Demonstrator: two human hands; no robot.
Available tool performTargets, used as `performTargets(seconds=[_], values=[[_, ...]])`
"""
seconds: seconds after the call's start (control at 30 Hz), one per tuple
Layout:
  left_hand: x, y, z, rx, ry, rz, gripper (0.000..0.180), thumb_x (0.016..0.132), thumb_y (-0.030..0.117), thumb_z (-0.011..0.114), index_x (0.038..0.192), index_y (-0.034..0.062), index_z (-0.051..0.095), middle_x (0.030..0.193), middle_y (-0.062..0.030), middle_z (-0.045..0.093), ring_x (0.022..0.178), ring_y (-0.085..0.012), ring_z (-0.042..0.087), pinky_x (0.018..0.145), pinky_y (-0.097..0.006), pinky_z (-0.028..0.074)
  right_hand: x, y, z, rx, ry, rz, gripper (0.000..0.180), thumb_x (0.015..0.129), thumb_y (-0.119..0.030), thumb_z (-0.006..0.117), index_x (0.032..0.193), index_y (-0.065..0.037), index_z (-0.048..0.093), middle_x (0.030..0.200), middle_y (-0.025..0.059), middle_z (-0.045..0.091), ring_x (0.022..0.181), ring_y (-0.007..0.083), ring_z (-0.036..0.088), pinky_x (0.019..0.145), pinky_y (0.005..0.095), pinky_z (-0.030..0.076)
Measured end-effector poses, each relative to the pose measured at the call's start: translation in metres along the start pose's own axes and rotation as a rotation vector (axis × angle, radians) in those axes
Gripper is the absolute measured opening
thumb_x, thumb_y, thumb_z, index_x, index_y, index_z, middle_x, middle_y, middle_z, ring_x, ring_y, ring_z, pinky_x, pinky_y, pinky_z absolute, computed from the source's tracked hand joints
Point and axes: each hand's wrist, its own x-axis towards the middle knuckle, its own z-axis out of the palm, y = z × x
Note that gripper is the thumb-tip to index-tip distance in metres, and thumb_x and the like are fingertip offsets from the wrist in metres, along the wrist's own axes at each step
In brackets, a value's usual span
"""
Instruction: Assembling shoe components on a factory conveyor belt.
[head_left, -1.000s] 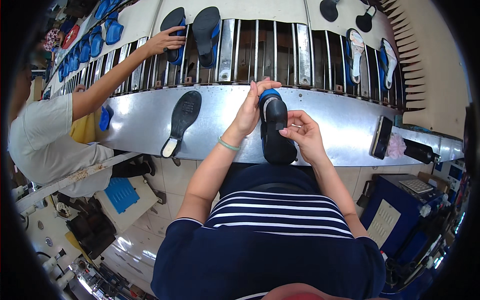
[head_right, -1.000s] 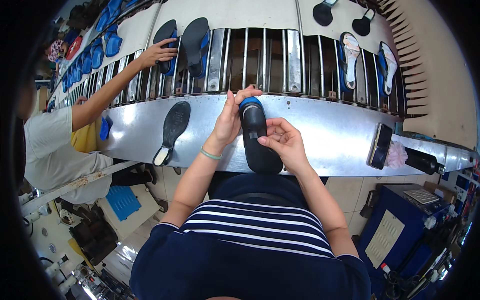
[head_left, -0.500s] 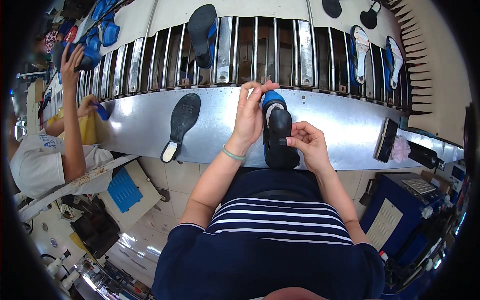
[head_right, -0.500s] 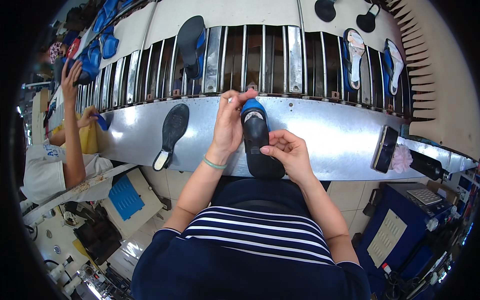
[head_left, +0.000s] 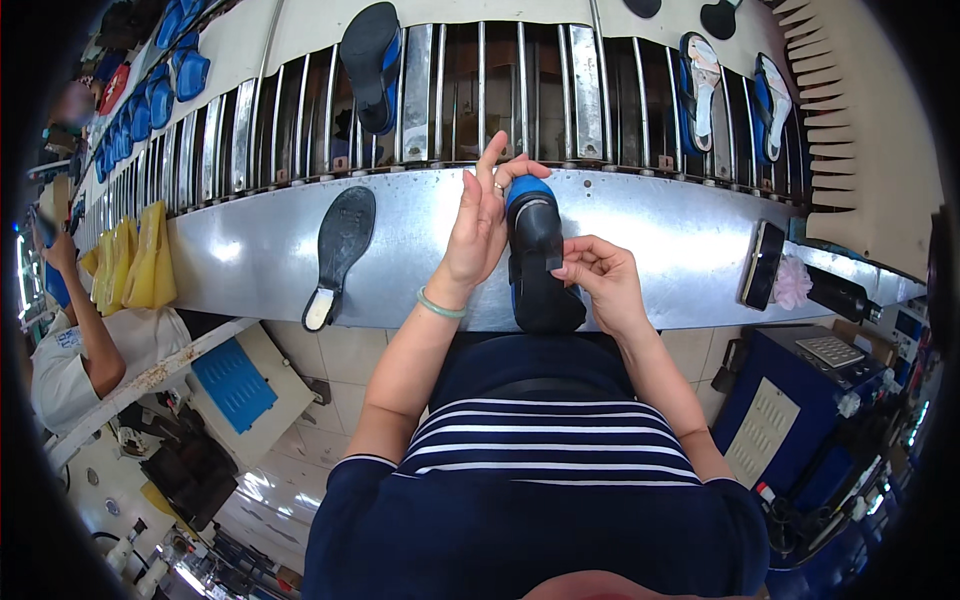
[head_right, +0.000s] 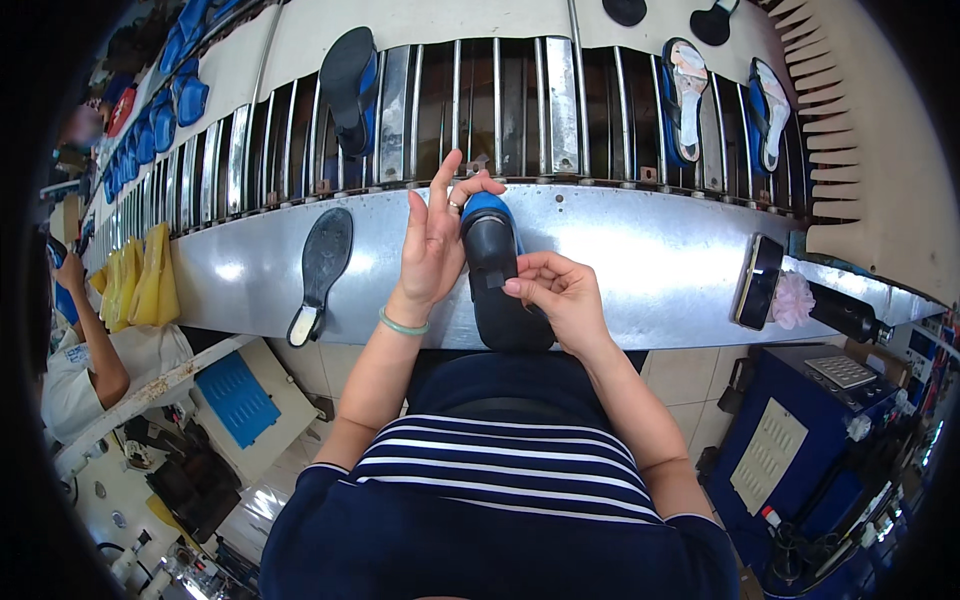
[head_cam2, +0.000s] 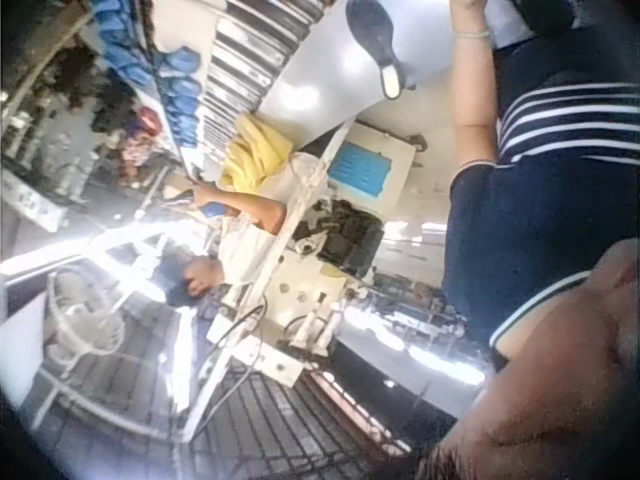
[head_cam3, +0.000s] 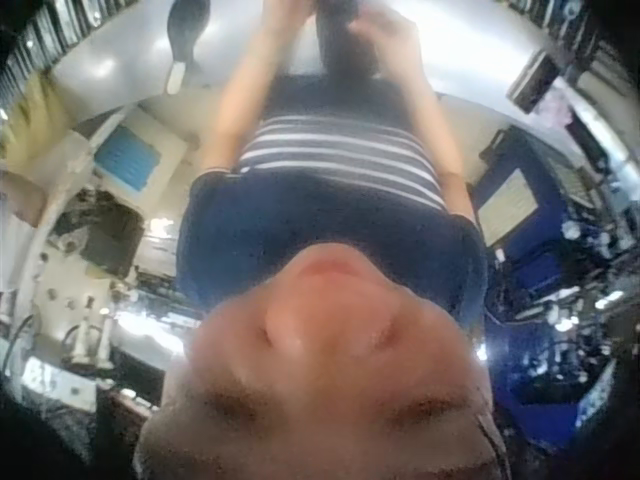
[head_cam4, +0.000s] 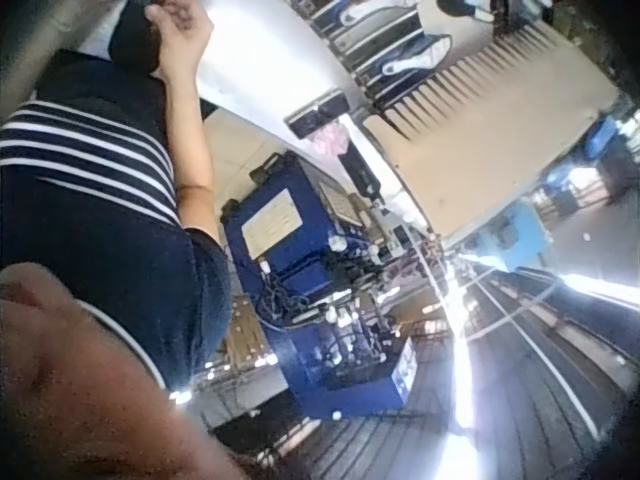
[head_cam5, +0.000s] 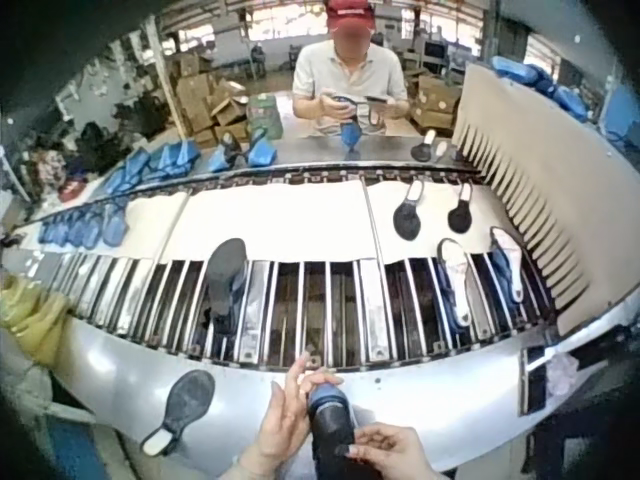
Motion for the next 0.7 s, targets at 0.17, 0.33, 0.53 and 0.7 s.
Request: performTargets(seconds=[0.17, 0.33, 0.53, 0.7], values=[[0.0012, -0.0018, -0.0001, -0.009, -0.034, -0.010, 0.076, 0.099, 0.063, 0.015, 0.154, 0.0116, 0.013, 0.132, -0.0181, 0.046, 0.132, -0.0260, 0.034, 0.116, -0.040, 0.019, 0.0010, -0.0012, 0.0003, -0.016, 0.027, -0.021, 0.020, 0.083, 0.003, 0.071, 0.102, 0.001, 0.066, 0.084, 0.0044, 0.069, 0.073, 0.0072, 0.062, 0.063, 0.0200, 0.048], [0.0001, -0.0005, -0.0016, -0.009, -0.065, -0.029, 0.075, 0.099, 0.063, 0.016, 0.154, 0.0113, 0.009, 0.131, -0.0172, 0.045, 0.135, -0.0256, 0.030, 0.116, -0.040, 0.019, -0.0014, -0.0017, 0.0026, -0.020, 0.044, -0.062, 0.020, 0.083, 0.004, 0.070, 0.103, 0.001, 0.066, 0.088, 0.0052, 0.070, 0.075, 0.0078, 0.063, 0.064, 0.0212, 0.048], [-0.0013, -0.0009, -0.0018, 0.017, -0.075, -0.018, 0.078, 0.099, 0.063, 0.016, 0.154, 0.0096, 0.008, 0.131, -0.0160, 0.045, 0.138, -0.0256, 0.025, 0.116, -0.041, 0.018, -0.0012, -0.0040, 0.0079, -0.040, 0.063, -0.029, 0.022, 0.081, 0.003, 0.071, 0.102, 0.000, 0.066, 0.086, 0.0034, 0.069, 0.071, 0.0077, 0.062, 0.063, 0.0209, 0.047], [-0.0012, 0.0002, -0.0008, 0.035, -0.065, -0.020, 0.078, 0.099, 0.064, 0.015, 0.155, 0.0099, 0.008, 0.131, -0.0150, 0.044, 0.136, -0.0243, 0.030, 0.115, -0.040, 0.020, 0.0006, -0.0035, 0.0054, -0.046, 0.049, -0.015, 0.021, 0.082, 0.002, 0.071, 0.103, 0.001, 0.067, 0.084, 0.0037, 0.070, 0.072, 0.0073, 0.062, 0.063, 0.0205, 0.047]])
